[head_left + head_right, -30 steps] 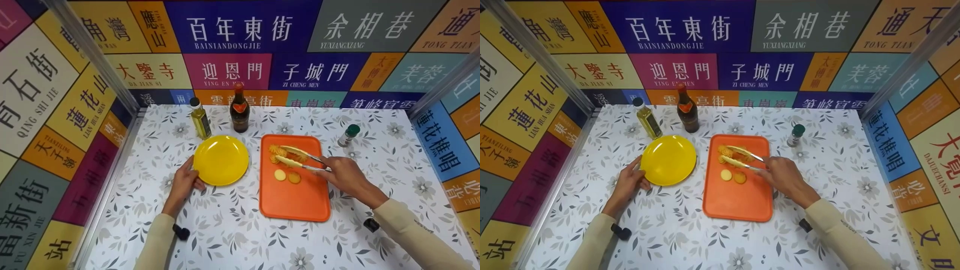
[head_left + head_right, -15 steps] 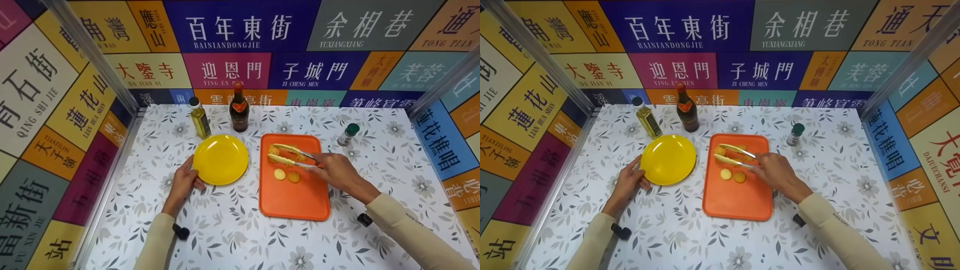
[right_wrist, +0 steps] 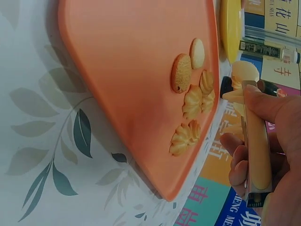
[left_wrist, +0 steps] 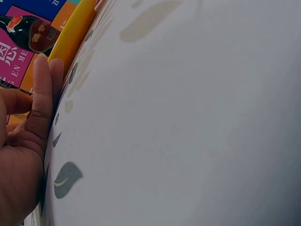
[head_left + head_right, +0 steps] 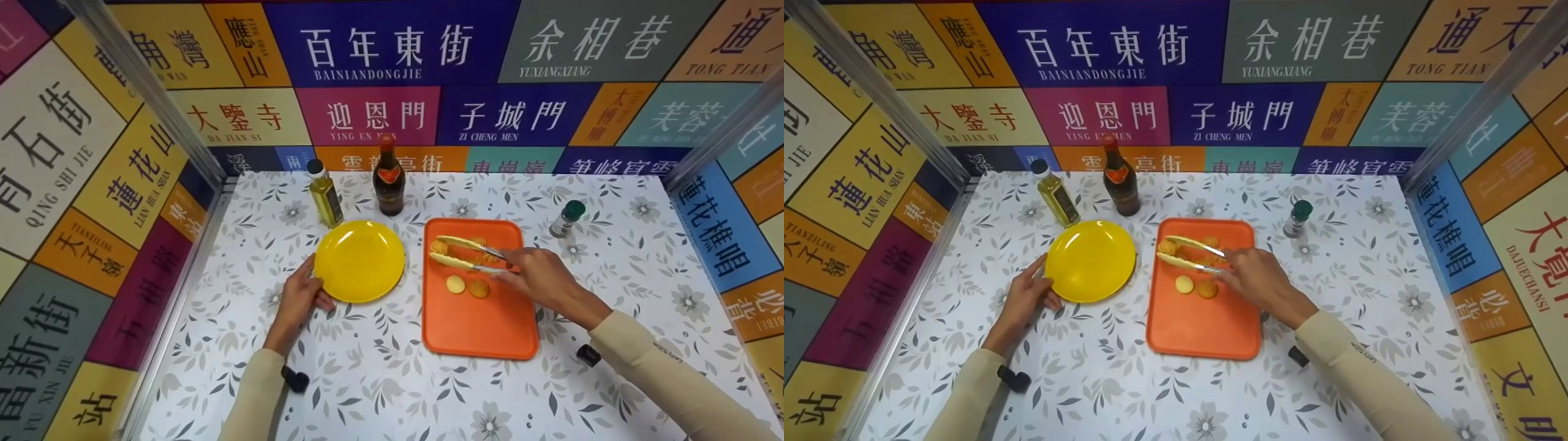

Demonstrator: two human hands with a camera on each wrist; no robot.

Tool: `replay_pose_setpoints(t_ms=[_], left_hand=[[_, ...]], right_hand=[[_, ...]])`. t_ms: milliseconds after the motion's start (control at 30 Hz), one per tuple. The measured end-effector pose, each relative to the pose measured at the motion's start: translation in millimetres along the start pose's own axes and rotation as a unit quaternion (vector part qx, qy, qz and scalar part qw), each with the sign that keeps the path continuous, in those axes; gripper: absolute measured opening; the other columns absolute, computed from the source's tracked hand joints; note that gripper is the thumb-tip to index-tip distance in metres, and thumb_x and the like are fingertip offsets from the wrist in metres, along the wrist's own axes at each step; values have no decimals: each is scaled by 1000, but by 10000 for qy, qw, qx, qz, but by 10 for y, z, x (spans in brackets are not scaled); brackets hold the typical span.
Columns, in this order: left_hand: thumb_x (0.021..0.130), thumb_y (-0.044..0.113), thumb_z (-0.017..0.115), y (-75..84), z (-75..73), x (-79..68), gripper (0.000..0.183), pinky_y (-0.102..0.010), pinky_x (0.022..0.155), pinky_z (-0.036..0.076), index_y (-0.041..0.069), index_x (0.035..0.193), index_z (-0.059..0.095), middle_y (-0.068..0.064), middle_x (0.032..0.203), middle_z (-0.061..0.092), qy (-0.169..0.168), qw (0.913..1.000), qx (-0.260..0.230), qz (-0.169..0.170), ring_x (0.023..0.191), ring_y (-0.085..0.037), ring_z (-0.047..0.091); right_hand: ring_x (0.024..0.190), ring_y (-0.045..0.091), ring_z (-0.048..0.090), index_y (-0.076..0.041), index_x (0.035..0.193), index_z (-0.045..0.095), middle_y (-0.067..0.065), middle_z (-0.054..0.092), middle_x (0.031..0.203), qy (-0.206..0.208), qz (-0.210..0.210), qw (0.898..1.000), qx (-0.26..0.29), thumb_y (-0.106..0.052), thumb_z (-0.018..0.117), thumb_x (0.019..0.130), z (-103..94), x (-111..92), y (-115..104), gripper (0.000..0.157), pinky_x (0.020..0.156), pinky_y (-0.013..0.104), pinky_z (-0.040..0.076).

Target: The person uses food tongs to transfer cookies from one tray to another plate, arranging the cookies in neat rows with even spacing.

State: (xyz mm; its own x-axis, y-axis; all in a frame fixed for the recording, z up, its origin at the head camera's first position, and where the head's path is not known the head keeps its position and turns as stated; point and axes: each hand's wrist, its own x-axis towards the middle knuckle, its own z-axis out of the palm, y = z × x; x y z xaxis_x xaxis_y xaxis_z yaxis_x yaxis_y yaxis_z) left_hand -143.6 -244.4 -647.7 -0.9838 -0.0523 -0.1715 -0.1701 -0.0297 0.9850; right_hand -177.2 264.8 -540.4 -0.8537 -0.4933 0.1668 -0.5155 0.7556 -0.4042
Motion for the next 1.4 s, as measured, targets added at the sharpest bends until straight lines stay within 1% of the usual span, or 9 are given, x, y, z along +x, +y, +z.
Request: replay_pose_setpoints(t_ms=[167,333,433,633,800,933,1167,1233,1400], left_hand=[[108,3,55,-2,0,4,68,-37,57,67,14,173,38,-25,75,72,60,10000,15,-72,56,-28,73],[108,4,56,-8,1,6,68,-37,58,67,16,172,40,-24,75,72,106,9998,16,-160,56,-28,73],[108,4,56,-10,3,15,68,-38,58,67,15,173,38,-25,75,72,62,9999,27,-126,57,-29,73],[108,6,57,-4,9,32,69,-37,57,67,15,173,37,-24,76,72,35,9998,-43,-172,57,-29,73],[108,1,55,-12,-1,26,68,-38,56,67,12,173,37,-25,74,72,9,10000,-55,-70,56,-29,74],[109,1,54,-17,-10,20,67,-37,57,67,12,173,37,-25,76,73,32,10000,44,-72,57,-28,74],[109,2,55,-19,-10,19,67,-36,56,67,12,173,37,-28,77,73,24,10000,-48,-78,57,-27,74],[109,2,56,-23,-11,18,67,-36,55,67,12,173,37,-28,77,72,27,10000,-68,-48,57,-27,73],[108,2,56,-24,-8,22,67,-37,56,67,13,172,38,-26,76,72,59,9999,-18,-82,56,-27,73]], right_hand=[[85,30,73,7,140,72,19,80,102,-42,-33,10000,17,-27,87,97,1,31,-36,57,70,43,64],[84,29,73,6,135,75,17,79,100,-15,-135,9999,12,-28,89,96,8,74,-65,54,69,42,64],[83,29,72,5,130,76,16,79,98,-32,-202,9998,23,-29,89,95,7,99,-82,50,69,42,63],[85,30,74,5,131,76,18,80,101,-94,-306,9995,48,-30,87,97,-3,145,-130,50,71,44,64],[80,28,71,2,130,76,15,79,97,-135,-375,9992,-27,-31,86,98,-4,189,-186,48,67,44,61],[79,26,72,1,128,77,15,80,99,-193,-375,9991,-37,-33,86,98,7,236,-234,46,67,43,62],[77,24,70,0,119,78,13,78,94,-240,-420,9988,18,-32,86,98,56,305,-309,38,64,38,60],[81,25,73,-1,121,79,14,79,96,-267,-423,9987,12,-32,86,98,74,327,-335,39,65,37,61],[80,23,73,-1,126,79,13,78,95,-369,-348,9987,27,-32,87,97,103,390,-399,43,61,32,59]])
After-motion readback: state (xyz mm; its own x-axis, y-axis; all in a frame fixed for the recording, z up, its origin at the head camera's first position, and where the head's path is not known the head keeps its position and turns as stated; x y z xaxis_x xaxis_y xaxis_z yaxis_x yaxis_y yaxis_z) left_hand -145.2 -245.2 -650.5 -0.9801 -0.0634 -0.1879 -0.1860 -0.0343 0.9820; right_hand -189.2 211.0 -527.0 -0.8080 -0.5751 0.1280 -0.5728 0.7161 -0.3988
